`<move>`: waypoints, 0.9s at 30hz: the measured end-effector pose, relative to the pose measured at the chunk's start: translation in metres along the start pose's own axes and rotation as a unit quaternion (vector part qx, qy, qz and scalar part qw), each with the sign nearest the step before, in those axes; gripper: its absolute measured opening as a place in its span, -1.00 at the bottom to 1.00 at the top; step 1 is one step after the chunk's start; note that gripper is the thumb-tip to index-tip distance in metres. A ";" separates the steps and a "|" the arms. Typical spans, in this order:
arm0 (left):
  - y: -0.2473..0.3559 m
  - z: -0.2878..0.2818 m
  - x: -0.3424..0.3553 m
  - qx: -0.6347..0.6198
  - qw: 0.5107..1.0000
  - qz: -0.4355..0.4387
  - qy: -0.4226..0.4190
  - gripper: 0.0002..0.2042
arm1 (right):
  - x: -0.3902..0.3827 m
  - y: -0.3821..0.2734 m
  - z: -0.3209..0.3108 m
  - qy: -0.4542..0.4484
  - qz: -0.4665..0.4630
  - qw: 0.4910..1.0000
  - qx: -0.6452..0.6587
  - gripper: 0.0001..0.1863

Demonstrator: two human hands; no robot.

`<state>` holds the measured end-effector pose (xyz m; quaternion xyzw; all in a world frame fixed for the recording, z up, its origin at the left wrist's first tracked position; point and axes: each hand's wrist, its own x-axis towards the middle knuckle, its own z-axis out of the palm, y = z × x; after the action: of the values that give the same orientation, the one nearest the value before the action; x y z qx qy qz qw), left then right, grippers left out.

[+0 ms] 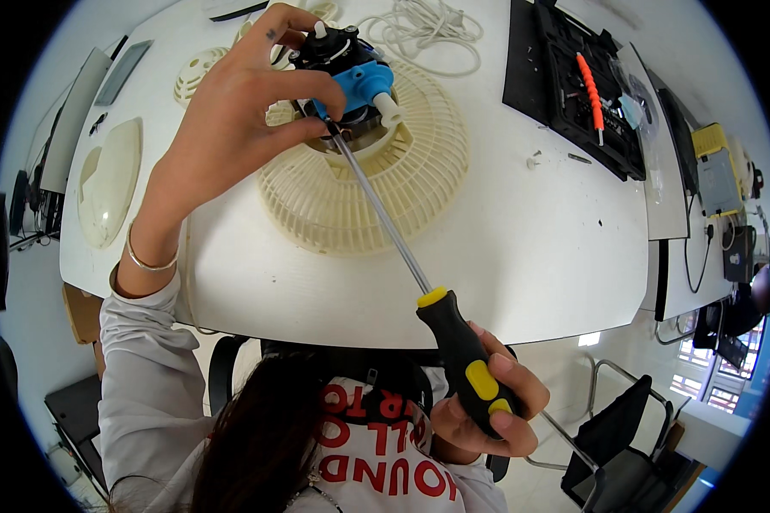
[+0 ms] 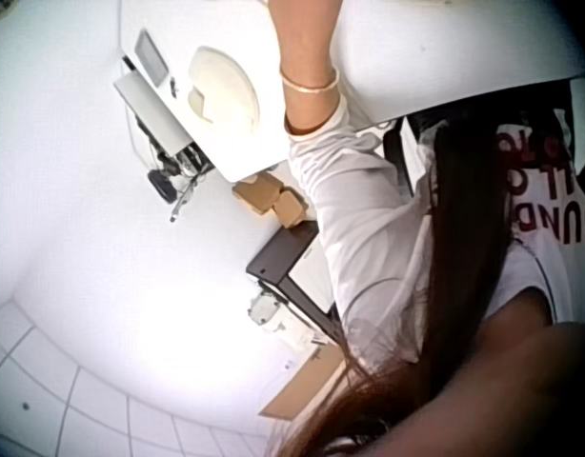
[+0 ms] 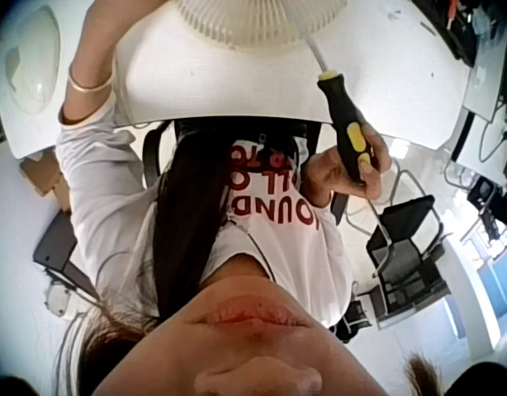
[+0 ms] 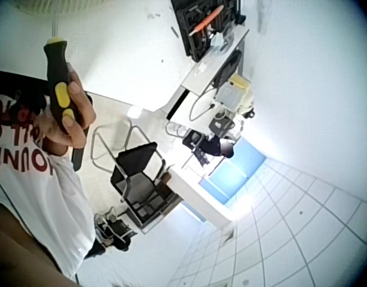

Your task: The person disassembles a small white fan, removes the motor housing, and uses a screwdriver to adjust internal components. They then reassemble the fan by placing the motor back into the housing and securing the casing.

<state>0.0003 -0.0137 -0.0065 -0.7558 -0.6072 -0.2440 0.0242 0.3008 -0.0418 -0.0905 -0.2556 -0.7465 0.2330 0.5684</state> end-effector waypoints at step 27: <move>-0.004 0.003 0.007 -0.019 0.999 0.049 0.003 -0.80 | 0.005 -0.012 -0.010 -0.116 -0.028 0.982 0.145 -0.45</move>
<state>-0.0012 -0.0053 -0.0068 -0.7841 -0.5648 -0.2563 0.0232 0.3074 -0.0465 -0.0769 -0.1207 -0.7725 0.3514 0.5150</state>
